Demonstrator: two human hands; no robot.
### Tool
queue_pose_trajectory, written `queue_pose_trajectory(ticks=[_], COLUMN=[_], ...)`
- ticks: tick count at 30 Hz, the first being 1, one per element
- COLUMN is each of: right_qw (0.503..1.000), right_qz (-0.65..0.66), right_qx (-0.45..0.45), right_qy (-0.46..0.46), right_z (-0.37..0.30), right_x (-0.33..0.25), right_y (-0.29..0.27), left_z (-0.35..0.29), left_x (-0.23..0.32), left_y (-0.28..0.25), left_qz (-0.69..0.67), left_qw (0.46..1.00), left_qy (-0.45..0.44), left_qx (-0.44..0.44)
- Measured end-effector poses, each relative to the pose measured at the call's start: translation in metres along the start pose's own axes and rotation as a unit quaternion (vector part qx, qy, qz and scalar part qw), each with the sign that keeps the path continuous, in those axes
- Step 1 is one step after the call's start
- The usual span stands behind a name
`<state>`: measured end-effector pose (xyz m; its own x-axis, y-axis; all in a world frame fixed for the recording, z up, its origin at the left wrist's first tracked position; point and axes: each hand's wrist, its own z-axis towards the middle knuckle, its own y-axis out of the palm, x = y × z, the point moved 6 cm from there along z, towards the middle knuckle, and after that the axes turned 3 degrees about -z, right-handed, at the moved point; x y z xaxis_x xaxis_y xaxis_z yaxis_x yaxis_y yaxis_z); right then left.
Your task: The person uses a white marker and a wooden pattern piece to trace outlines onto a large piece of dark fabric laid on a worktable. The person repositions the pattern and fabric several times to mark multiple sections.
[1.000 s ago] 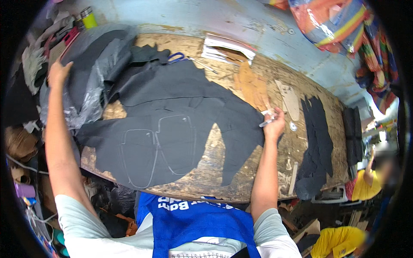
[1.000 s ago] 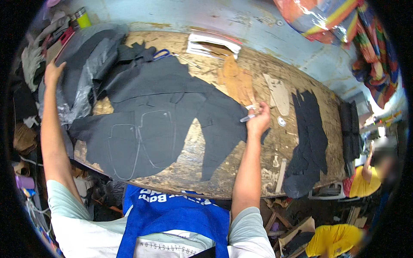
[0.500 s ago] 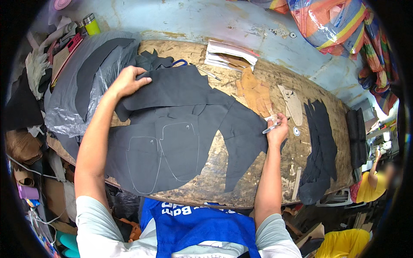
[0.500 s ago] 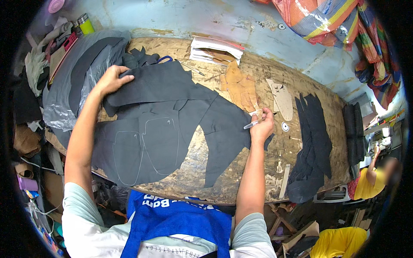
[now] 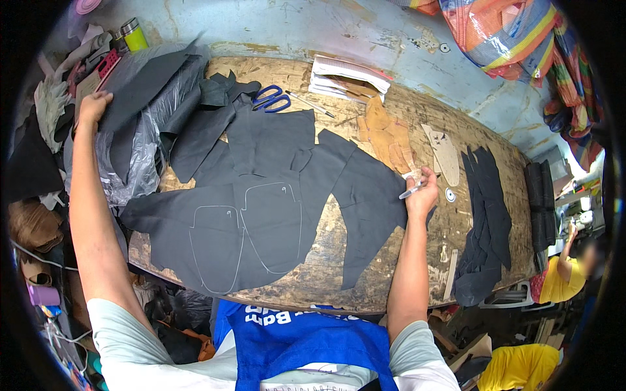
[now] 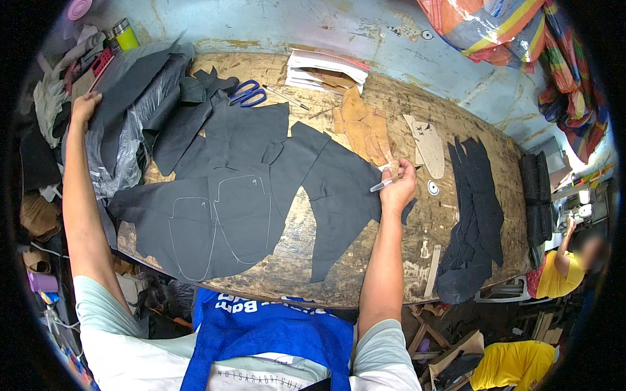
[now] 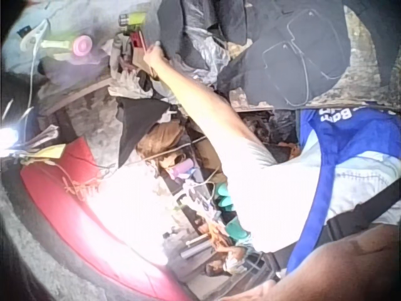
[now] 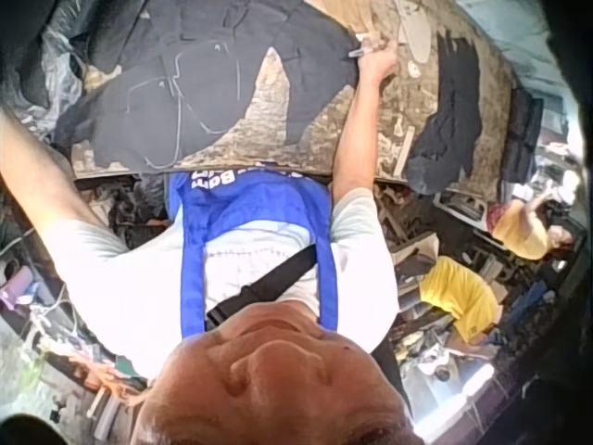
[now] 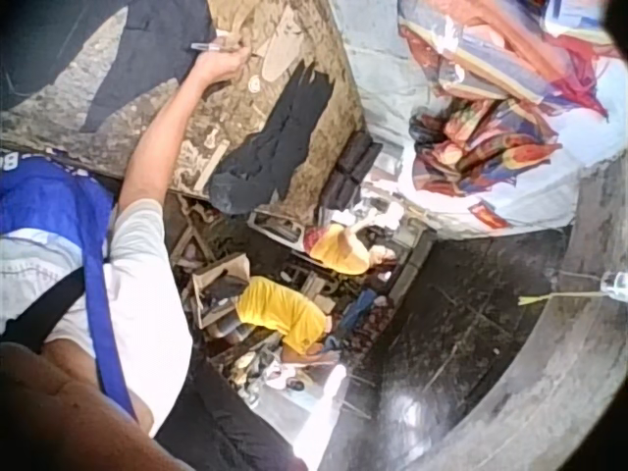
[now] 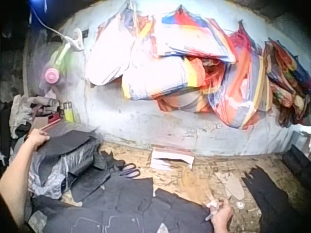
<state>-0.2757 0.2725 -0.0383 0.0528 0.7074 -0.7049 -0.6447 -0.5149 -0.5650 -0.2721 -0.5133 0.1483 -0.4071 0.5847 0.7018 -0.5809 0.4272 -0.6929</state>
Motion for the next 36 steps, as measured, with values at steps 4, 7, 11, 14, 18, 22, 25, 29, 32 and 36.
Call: queue_pose_trajectory(ticks=[4,7,11,14,18,22,25,29,32,36], right_qw=[0.999,0.999,0.998,0.999,0.999,0.999,0.999,0.999,0.999,1.000], right_qz=[0.011,0.003,0.036,0.029,0.009,0.015,0.013,0.015,0.002,-0.009], right_qx=[-0.009,-0.010,-0.012,-0.001,-0.007,-0.004,-0.008,-0.010,-0.012,0.001], right_qy=[0.039,0.040,0.042,0.030,0.034,0.039,0.038,0.030,0.033,0.017], right_z=[0.000,0.000,0.000,-0.001,-0.001,-0.001,-0.002,-0.001,0.000,0.000], right_x=[0.001,0.002,0.004,0.003,0.002,0.000,0.000,0.000,-0.001,-0.004], right_y=[0.000,0.000,0.002,0.001,0.000,0.000,-0.001,-0.001,-0.001,-0.002], left_z=[-0.100,-0.189,-0.221,-0.219,-0.221,-0.233,-0.207,-0.127,-0.112,-0.168], left_x=[0.052,0.054,0.090,0.118,0.127,0.155,0.169,0.145,0.117,0.120], left_y=[0.068,0.188,0.235,0.243,0.241,0.226,0.188,0.097,0.050,0.109], left_qz=[0.120,0.076,0.077,-0.058,0.122,-0.019,-0.100,-0.165,0.197,0.197], left_qw=[0.971,0.962,0.976,0.928,0.893,0.868,0.878,0.953,0.935,0.905], left_qy=[0.204,0.003,0.111,0.259,0.337,0.446,0.453,0.250,0.112,0.348], left_qx=[0.042,-0.263,-0.170,-0.262,-0.272,-0.218,-0.118,0.052,0.274,0.146])
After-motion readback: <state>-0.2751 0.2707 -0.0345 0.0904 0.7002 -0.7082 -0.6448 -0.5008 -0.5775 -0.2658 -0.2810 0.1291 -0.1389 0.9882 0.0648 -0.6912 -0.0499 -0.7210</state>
